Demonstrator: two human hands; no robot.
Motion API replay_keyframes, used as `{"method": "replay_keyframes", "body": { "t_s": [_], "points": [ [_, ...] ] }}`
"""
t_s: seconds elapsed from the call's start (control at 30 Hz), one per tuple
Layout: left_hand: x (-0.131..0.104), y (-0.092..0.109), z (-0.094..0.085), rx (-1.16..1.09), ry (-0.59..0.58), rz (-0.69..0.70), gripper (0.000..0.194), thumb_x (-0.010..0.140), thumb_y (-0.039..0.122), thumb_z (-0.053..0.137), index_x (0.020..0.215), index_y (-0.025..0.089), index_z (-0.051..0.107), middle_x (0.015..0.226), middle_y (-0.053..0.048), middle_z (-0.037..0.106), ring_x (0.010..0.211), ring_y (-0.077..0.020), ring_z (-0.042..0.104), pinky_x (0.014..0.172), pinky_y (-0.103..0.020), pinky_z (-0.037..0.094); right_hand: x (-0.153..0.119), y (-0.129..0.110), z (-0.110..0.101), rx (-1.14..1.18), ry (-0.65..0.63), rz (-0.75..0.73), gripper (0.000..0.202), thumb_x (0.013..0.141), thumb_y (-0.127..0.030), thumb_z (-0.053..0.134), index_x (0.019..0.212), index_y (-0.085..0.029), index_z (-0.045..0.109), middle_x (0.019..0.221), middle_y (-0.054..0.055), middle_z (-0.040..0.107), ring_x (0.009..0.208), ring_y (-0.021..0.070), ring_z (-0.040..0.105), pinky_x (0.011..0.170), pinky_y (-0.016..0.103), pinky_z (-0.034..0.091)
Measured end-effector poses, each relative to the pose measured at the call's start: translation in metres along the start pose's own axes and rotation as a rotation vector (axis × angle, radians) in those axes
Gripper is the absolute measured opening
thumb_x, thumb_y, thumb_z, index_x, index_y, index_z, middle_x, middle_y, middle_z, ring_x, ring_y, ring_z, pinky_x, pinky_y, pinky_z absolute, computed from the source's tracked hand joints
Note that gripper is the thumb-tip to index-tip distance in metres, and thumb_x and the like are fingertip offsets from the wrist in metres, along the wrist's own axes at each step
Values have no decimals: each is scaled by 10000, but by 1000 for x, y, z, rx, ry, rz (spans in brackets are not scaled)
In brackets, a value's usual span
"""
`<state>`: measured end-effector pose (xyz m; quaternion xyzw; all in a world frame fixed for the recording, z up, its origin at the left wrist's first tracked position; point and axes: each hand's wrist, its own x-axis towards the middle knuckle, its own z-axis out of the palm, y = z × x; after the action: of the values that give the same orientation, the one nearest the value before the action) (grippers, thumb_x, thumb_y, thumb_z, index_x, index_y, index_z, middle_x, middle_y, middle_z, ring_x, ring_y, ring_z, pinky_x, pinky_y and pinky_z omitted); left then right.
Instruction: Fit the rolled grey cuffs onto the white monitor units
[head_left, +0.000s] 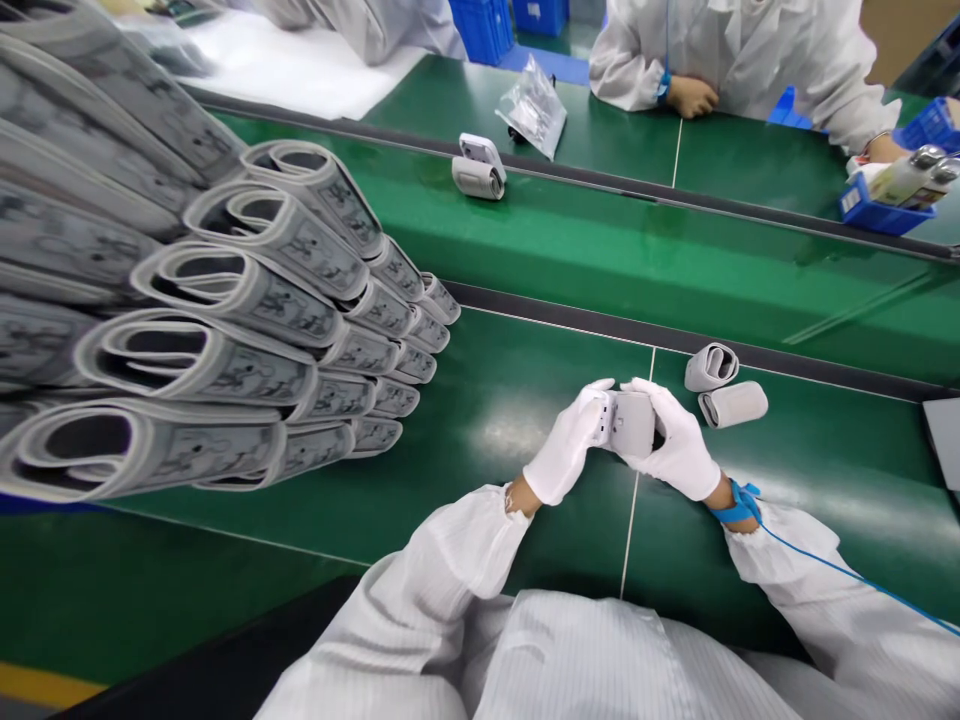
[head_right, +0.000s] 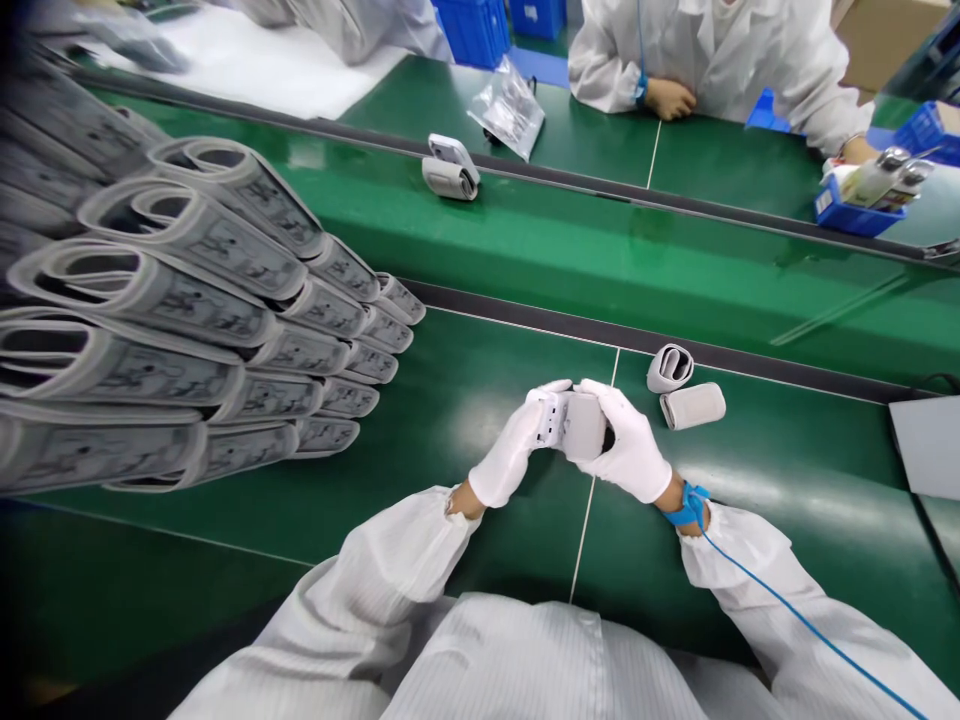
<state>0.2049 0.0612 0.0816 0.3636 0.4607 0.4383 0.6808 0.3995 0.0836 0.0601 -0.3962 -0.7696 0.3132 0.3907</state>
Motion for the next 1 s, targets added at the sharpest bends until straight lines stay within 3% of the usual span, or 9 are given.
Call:
{"method": "replay_keyframes", "body": {
  "t_s": [0.43,0.57,0.73,0.87,1.0],
  "points": [
    [-3,-5,0,25,-8,-9,802,918,742,591,1504,202,500,1466,-149,608,1298,-345,587,895,-380,589,0,0,-1,0,-18,-15,732,783,-327,890,1442,-246,582,1398,122,660,1274,326,664,1112,452,567],
    [-6,4,4,54,1,-16,695,934,558,642,1511,207,476,1472,-149,599,1319,-352,581,917,-404,595,1,-4,-2,73,-34,40,771,801,-348,893,1479,-253,538,1442,129,626,1317,326,636,1177,470,514],
    [-10,13,10,110,-22,58,772,769,237,747,1492,209,479,1465,-146,594,1355,-391,562,1010,-491,577,5,-14,-5,352,-17,168,826,820,-436,905,1503,-254,477,1537,135,552,1416,329,566,1234,479,462],
    [-10,14,12,29,-67,115,632,788,194,743,1390,219,554,1419,-129,625,1348,-353,589,1075,-501,548,3,-17,-2,504,28,224,887,793,-524,919,1514,-273,467,1609,126,478,1480,330,496,1263,493,425],
    [-7,12,10,-85,-136,128,525,822,254,783,1309,209,592,1376,-137,651,1310,-332,633,1053,-489,560,-4,-6,10,603,10,300,1032,682,-594,965,1530,-349,430,1635,85,454,1470,350,503,1205,526,492]
  ]
}}
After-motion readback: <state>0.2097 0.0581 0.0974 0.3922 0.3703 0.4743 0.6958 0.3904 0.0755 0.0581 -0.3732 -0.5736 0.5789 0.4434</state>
